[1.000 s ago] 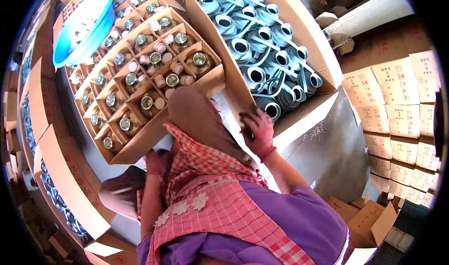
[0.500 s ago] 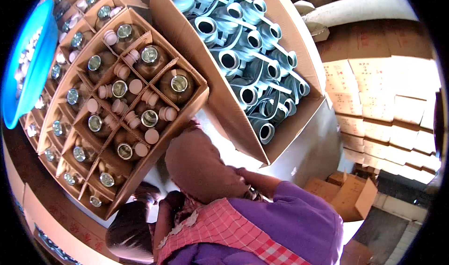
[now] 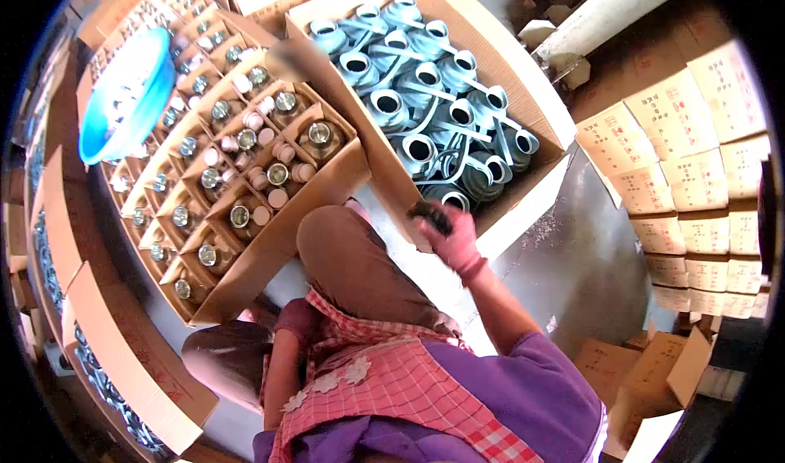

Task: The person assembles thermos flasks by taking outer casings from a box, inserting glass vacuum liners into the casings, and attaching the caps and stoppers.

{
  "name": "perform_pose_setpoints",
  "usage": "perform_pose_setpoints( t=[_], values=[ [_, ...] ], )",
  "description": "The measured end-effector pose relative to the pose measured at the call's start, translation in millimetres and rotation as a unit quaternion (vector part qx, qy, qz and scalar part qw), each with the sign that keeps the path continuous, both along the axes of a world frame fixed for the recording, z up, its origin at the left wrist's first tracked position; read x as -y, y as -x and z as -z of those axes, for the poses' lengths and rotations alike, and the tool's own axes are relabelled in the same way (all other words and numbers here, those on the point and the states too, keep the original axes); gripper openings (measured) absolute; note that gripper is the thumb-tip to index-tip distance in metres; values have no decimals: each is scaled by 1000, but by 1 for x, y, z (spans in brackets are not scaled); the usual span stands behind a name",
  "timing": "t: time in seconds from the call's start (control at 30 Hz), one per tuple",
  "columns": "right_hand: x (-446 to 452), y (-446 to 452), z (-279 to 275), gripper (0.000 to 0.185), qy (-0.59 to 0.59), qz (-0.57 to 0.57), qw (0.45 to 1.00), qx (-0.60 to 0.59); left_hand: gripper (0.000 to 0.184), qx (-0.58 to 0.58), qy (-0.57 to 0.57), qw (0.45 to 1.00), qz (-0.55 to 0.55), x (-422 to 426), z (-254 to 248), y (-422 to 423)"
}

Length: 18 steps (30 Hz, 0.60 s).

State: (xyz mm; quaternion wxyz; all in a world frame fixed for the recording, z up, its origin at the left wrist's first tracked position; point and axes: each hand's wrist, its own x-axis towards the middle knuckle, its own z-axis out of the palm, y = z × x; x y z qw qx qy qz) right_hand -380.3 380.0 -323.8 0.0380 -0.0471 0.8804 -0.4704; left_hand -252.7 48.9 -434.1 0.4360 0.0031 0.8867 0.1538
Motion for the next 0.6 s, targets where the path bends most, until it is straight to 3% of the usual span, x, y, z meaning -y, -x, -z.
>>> perform_pose_setpoints(
  t=[0.03,0.07,0.2,0.23,0.3,0.43,0.5,0.57,0.6],
  values=[
    [-8,9,-4,46,-106,40,993,-14,38,-28,18,999,11,0,-7,1],
    [-13,14,4,50,-138,35,989,-27,40,-15,-5,994,-104,-2,-28,7],
    [3,13,-13,65,-285,73,955,37,52,-146,19,974,-173,8,-95,-14],
    [0,13,-5,58,-302,82,950,18,53,-155,26,970,-185,10,-102,-17],
    [-7,11,10,50,-333,-20,938,92,56,-165,37,964,-207,22,-111,-33],
    [-14,11,31,35,-299,-50,952,32,60,-220,-4,949,-227,61,-49,-72],
    [-22,12,31,32,-313,-51,948,19,58,-239,-9,959,-152,63,-37,-86],
    [-42,9,20,30,-334,-53,940,47,56,-207,-52,959,-189,59,-50,-93],
    [-57,14,25,30,-344,-44,938,30,55,-168,-95,946,-262,33,-93,-86]
  ],
)
